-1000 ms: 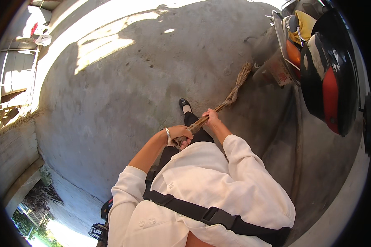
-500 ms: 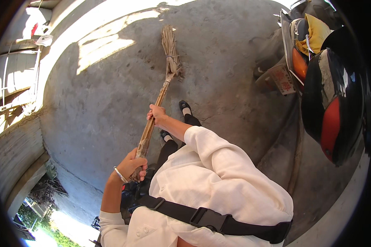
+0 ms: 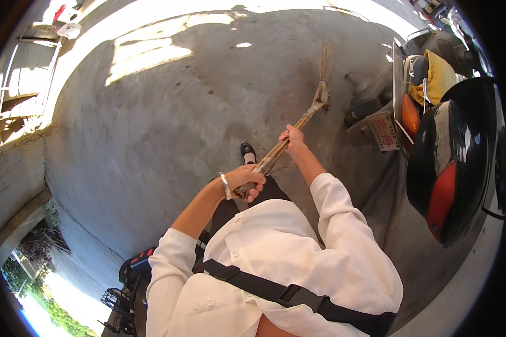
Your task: The person sweeps a concrete outdoor area using a traditional straw broom. They move a parked electric scooter to access the space underneath and continue sweeping around it. The person also briefly places the broom into the scooter's front basket before resuming the cleaning task.
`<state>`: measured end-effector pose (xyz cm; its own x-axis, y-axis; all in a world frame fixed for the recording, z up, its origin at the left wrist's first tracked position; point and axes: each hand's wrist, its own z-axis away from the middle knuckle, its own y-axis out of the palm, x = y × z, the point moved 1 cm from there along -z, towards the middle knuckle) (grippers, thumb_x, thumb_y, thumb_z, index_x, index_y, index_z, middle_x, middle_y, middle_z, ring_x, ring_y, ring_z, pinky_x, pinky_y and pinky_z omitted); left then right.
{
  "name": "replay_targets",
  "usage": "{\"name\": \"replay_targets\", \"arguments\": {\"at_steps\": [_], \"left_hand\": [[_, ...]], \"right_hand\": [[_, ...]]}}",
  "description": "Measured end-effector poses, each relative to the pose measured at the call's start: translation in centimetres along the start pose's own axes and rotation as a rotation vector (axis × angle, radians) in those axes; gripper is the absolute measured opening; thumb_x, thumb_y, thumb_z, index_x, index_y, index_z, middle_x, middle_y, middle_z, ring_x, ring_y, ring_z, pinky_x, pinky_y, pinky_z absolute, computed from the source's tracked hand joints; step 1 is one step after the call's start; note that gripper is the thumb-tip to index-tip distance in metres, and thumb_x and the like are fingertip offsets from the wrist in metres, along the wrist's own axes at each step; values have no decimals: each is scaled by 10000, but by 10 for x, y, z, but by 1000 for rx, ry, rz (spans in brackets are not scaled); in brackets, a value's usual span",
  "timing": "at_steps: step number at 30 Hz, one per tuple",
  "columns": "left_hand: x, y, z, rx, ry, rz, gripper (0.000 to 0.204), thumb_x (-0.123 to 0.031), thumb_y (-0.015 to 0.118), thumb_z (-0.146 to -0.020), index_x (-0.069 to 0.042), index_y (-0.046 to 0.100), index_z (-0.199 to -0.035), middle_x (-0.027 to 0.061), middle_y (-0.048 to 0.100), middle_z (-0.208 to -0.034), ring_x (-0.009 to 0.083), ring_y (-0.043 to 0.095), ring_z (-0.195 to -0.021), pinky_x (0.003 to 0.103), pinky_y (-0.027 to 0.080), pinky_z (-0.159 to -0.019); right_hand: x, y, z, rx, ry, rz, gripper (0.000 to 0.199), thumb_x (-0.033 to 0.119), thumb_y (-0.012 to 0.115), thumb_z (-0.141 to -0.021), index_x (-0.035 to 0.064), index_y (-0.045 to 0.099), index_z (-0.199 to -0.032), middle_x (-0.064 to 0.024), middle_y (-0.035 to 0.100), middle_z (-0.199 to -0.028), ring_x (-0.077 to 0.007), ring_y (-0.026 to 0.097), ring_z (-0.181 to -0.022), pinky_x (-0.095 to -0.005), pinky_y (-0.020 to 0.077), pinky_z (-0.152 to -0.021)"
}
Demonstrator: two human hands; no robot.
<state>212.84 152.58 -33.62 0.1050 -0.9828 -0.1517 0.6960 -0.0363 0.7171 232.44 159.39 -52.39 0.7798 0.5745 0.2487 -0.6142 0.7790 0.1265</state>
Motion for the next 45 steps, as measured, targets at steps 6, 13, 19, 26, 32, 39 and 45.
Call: {"name": "replay_targets", "arguments": {"at_steps": [6, 13, 19, 26, 32, 39, 45], "left_hand": [[-21, -29, -80, 75, -144, 339, 181, -78, 511, -782, -9, 445, -935, 16, 450, -605, 62, 416, -459, 191, 368, -369], [63, -85, 40, -13, 41, 482, 334, -85, 488, -788, -38, 392, -1105, 2, 409, -622, 46, 364, -432, 182, 298, -334], [114, -57, 153, -311, 222, 545, 379, -57, 473, -768, -41, 353, -1127, 22, 406, -602, 58, 387, -407, 190, 328, -331], [119, -33, 170, -483, 265, 335, 445, -32, 477, -748, -36, 272, -1143, 59, 430, -632, 117, 453, -429, 272, 423, -366], [165, -45, 159, -325, 287, 345, 434, -44, 500, -733, -16, 285, -1110, 55, 441, -609, 112, 456, -417, 261, 423, -352], [205, -96, 118, -49, 347, 489, 253, -67, 525, -734, -36, 367, -928, 38, 466, -601, 87, 446, -404, 231, 414, -341], [283, -131, 198, -193, 328, 599, 266, -76, 529, -742, -37, 380, -959, 28, 466, -612, 73, 433, -403, 217, 407, -330]], "right_hand": [[18, 2, -69, -158, 28, 305, 198, 49, 460, -814, 77, 320, -676, -21, 328, -502, -125, 318, -372, -243, 316, -345], [-122, 36, -36, -223, 102, 357, 140, 7, 440, -771, 59, 342, -686, -68, 347, -513, -152, 296, -352, -284, 323, -336], [-246, 83, 56, 23, 207, 667, 96, 52, 462, -802, 0, 386, -774, -88, 408, -558, -184, 393, -398, -314, 372, -349], [-265, 99, 88, 406, 369, 498, 153, 72, 491, -783, 33, 351, -735, -45, 364, -565, -138, 373, -410, -287, 368, -359], [-242, 61, 89, 321, 235, 576, 186, 138, 495, -842, 59, 363, -738, -18, 368, -580, -103, 369, -435, -246, 350, -373], [-225, -10, 14, 104, 173, 644, 149, 95, 469, -824, 68, 377, -709, -15, 342, -529, -117, 351, -415, -257, 343, -360], [-363, -25, 52, -16, 304, 695, 105, 89, 449, -833, 71, 383, -754, -28, 338, -529, -135, 337, -414, -260, 339, -364]]}}
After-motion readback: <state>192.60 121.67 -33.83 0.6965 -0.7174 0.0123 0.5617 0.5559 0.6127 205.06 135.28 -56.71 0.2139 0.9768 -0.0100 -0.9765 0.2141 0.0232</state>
